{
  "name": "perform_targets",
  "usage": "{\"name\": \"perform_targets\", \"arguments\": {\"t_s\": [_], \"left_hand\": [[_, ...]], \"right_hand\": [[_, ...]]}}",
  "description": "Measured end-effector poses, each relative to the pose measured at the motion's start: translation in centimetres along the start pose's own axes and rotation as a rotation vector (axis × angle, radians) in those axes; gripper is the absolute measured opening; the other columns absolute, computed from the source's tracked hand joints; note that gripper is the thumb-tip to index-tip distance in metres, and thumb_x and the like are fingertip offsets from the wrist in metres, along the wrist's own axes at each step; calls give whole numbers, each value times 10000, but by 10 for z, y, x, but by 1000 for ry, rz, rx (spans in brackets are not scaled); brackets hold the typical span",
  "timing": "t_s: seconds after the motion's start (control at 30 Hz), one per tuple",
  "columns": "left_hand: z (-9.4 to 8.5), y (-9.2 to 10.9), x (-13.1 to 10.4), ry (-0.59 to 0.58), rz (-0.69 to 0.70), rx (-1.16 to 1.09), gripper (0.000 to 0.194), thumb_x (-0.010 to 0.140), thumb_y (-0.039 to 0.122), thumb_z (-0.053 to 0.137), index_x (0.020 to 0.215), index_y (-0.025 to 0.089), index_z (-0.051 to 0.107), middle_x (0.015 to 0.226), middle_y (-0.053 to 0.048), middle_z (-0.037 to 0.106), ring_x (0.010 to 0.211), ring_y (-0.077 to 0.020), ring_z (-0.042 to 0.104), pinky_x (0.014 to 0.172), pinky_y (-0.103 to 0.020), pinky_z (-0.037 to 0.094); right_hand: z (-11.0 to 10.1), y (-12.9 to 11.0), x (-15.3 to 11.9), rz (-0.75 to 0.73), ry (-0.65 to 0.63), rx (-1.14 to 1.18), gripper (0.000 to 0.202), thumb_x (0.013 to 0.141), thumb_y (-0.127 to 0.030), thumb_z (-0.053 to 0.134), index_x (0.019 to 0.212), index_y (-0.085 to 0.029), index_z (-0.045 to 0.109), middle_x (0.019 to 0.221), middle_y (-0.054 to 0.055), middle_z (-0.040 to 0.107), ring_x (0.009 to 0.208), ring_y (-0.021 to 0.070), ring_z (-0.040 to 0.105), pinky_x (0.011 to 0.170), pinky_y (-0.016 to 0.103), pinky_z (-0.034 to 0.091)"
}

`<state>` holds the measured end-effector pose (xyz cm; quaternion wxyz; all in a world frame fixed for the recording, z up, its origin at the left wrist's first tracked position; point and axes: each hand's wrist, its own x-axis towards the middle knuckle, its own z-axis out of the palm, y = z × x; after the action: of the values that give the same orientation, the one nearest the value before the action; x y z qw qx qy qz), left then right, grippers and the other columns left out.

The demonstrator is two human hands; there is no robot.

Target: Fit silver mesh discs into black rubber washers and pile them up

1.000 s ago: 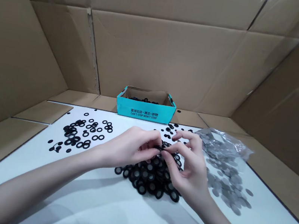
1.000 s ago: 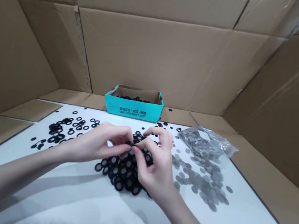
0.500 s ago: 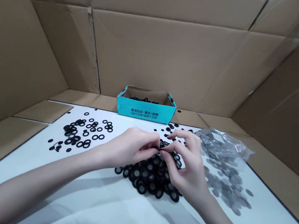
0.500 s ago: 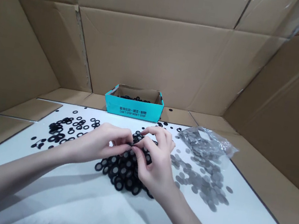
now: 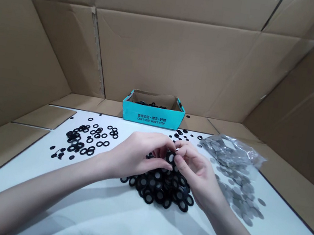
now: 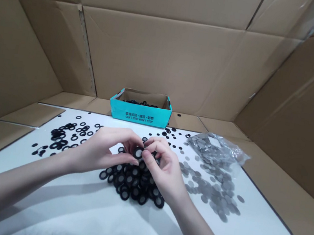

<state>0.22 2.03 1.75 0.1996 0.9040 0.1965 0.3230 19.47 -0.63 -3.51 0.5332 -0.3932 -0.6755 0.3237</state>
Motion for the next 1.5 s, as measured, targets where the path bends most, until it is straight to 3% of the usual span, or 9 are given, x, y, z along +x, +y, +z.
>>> {"name": "perform_targets", "arguments": {"t_s": [0.27,0.5,0.63,0.77,0.9,1.1,1.17,1.27,1.5], "left_hand": [[-7,4,-1,-27,77,124,113,894,184,641,999,145,621,878,-49,670,793,-160,620,705,-254,492],[-8,3,-2,-72,106,174,177,903,201,626,1066,132,621,940,-68,639,824,-168,606,720,-263,491],[-6,3,-1,-64,87,209,178,882,256,658,1008,140,611,945,-67,629,829,-178,604,724,-282,509],[-6,3,0,-97,100,210,73,924,164,549,969,162,606,1011,-73,611,897,-167,594,746,-266,522],[-11,3,1,-204,125,162,248,899,33,445,1029,174,602,1097,-82,569,961,-150,575,777,-235,527],[-10,-1,2,-170,107,248,192,896,234,612,1076,178,580,1138,-103,551,988,-207,555,812,-329,526],[-7,-2,2,-163,97,243,117,923,145,511,1008,184,581,1155,-91,542,982,-181,553,768,-283,532],[-7,-3,2,-224,136,210,248,893,25,431,1005,184,584,1140,-83,544,1019,-161,542,779,-238,525],[-8,-2,3,-169,144,362,148,895,187,591,1040,158,590,1159,-126,555,1035,-240,522,878,-390,481]], "right_hand": [[-4,-7,2,155,-95,260,397,824,-621,593,783,-232,662,1097,91,614,1099,283,583,841,398,496],[-1,-8,2,155,-184,233,251,828,-472,663,823,-222,645,1085,73,633,1040,250,611,867,376,493],[0,-7,2,101,-203,182,213,869,-430,626,844,-219,635,1104,71,639,1045,233,601,901,376,484],[0,-5,1,24,-238,102,229,898,-416,590,795,-214,617,1109,76,639,1053,229,592,910,377,475],[1,-5,1,-25,-246,74,238,909,-399,570,759,-215,591,1004,65,627,962,212,601,877,377,484],[2,-4,1,-21,-204,37,162,899,-377,582,836,-230,606,1020,64,611,1001,224,579,877,379,482],[1,-2,1,-31,-210,24,210,899,-381,579,765,-220,576,1007,64,609,993,224,578,875,380,481],[1,0,1,-41,-235,17,229,910,-389,562,759,-216,570,938,54,601,947,216,583,859,375,485],[2,-2,3,-41,-224,-5,213,901,-400,574,790,-218,588,1038,71,600,1008,227,569,876,372,479]]}}
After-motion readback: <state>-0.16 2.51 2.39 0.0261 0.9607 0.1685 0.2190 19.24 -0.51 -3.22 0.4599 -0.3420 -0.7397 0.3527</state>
